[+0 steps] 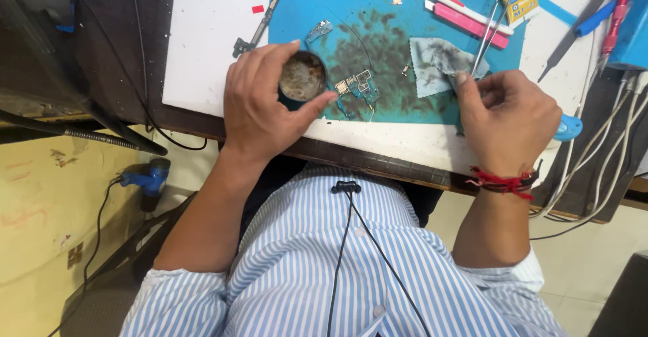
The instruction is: The person solders components on a disassembled phone motherboard at a workbench, holding the board with tweezers while applying a soldering iron. They dip the iron or component in a flux container, reposition the board, and continue soldering connections across the board.
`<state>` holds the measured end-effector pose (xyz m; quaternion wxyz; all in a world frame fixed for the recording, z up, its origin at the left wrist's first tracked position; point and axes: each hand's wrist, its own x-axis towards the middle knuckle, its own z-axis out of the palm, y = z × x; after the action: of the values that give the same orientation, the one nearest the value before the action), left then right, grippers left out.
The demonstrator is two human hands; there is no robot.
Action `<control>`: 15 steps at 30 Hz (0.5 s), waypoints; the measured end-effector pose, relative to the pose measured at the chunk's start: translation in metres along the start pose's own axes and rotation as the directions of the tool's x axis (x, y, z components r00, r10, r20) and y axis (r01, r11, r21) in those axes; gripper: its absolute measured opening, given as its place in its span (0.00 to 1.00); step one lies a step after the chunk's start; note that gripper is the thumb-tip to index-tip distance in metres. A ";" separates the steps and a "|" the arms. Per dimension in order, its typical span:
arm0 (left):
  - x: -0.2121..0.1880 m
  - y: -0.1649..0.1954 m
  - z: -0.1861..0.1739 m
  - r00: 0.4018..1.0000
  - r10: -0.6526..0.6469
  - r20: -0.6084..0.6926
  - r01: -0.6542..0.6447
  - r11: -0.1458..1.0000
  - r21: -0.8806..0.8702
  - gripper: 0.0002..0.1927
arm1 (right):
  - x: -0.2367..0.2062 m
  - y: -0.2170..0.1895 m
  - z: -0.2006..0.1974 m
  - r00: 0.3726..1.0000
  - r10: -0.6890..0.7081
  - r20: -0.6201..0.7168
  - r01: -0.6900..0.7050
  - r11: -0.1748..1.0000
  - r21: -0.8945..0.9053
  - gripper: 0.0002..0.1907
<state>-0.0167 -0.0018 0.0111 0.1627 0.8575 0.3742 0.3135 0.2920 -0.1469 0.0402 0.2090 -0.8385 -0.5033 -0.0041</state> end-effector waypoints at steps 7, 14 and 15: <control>0.002 -0.004 0.006 0.997 -0.064 -0.032 0.065 0.998 0.019 0.39 | 0.018 0.004 -0.006 0.961 -0.157 -0.227 0.152 0.988 -0.041 0.04; 0.001 -0.002 0.010 0.997 -0.042 -0.069 0.044 0.999 0.016 0.37 | 0.021 -0.011 -0.018 0.869 -0.061 -0.491 0.324 0.820 0.471 0.06; 0.001 -0.001 0.011 0.996 -0.039 -0.080 0.039 0.999 0.004 0.37 | 0.019 -0.018 -0.019 0.866 -0.095 -0.490 0.359 0.802 0.477 0.05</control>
<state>-0.0099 -0.0008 0.0029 0.1512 0.8373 0.3980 0.3431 0.2903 -0.1308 0.0677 0.5492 -0.6493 -0.5208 -0.0746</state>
